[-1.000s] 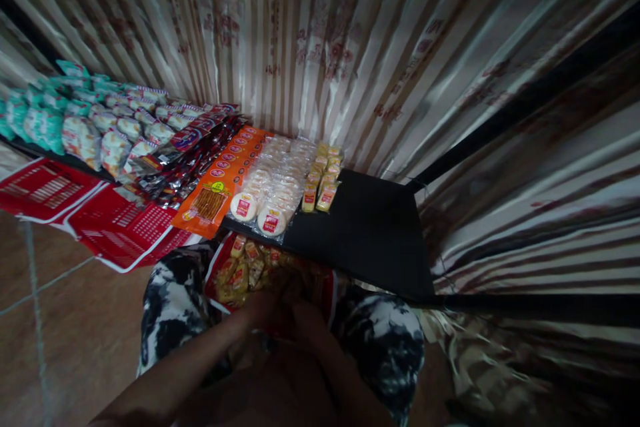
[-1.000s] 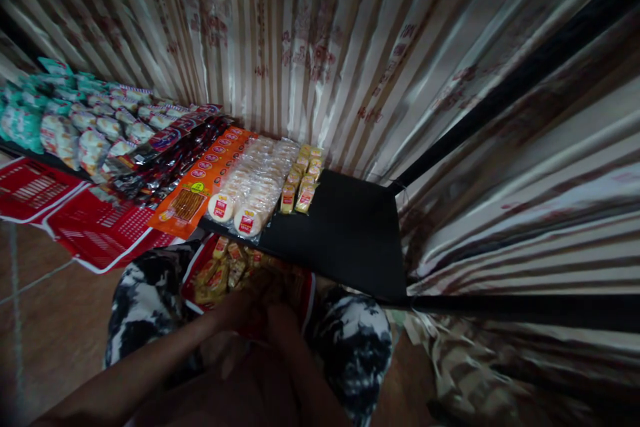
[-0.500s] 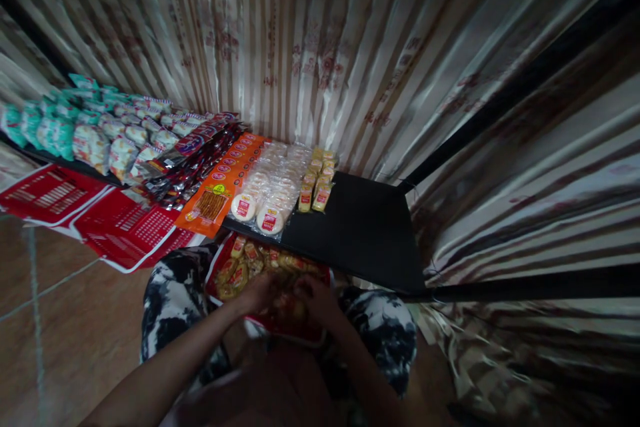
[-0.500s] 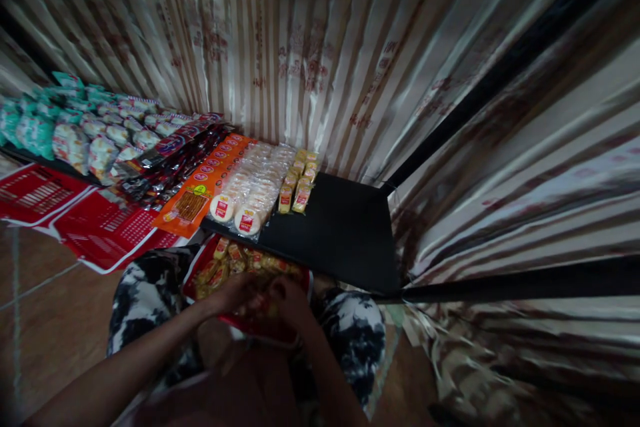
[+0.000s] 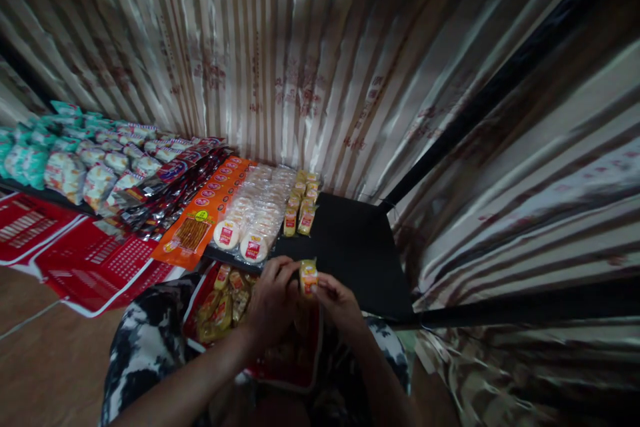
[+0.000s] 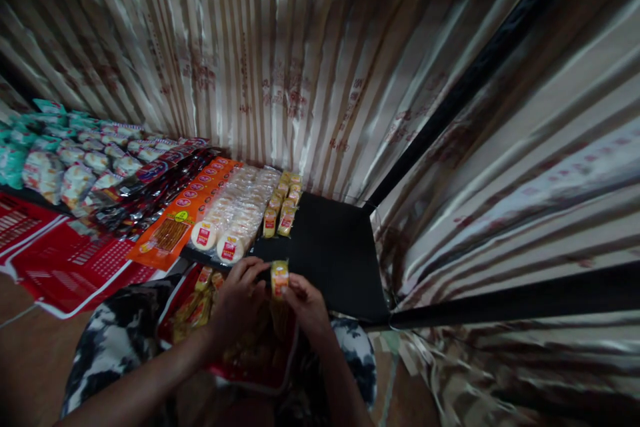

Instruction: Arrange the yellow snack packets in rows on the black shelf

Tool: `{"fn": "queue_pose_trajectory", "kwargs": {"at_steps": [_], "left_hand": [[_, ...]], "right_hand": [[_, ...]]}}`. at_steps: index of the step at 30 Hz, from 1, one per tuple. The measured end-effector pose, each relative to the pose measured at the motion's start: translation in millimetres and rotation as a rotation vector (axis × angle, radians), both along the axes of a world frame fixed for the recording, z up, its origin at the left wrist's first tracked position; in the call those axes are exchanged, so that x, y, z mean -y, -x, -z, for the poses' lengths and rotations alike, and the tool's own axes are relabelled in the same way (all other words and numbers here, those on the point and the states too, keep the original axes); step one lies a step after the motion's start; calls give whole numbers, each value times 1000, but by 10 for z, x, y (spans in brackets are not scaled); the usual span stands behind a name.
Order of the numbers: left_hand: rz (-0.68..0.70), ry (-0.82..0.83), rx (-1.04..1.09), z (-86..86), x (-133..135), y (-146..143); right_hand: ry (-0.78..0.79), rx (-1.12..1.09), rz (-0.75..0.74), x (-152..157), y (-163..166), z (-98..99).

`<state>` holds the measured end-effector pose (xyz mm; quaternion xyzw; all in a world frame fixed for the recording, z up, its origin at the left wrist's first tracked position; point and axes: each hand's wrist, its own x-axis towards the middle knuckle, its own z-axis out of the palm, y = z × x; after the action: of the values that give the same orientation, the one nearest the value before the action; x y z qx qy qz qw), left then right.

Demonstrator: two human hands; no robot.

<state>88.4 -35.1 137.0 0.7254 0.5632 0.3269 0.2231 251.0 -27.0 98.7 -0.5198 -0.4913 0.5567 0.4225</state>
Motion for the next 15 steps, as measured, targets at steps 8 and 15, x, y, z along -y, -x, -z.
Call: {"fn": "queue_pose_trajectory", "kwargs": {"at_steps": [8,15], "left_hand": [[66,117,-17,203,-373,-373],[62,293,219,33,-973,-931]], "right_hand": [[-5,-71,393,-678,-34,-1],[-129,170,582,-1331,-372,155]]}}
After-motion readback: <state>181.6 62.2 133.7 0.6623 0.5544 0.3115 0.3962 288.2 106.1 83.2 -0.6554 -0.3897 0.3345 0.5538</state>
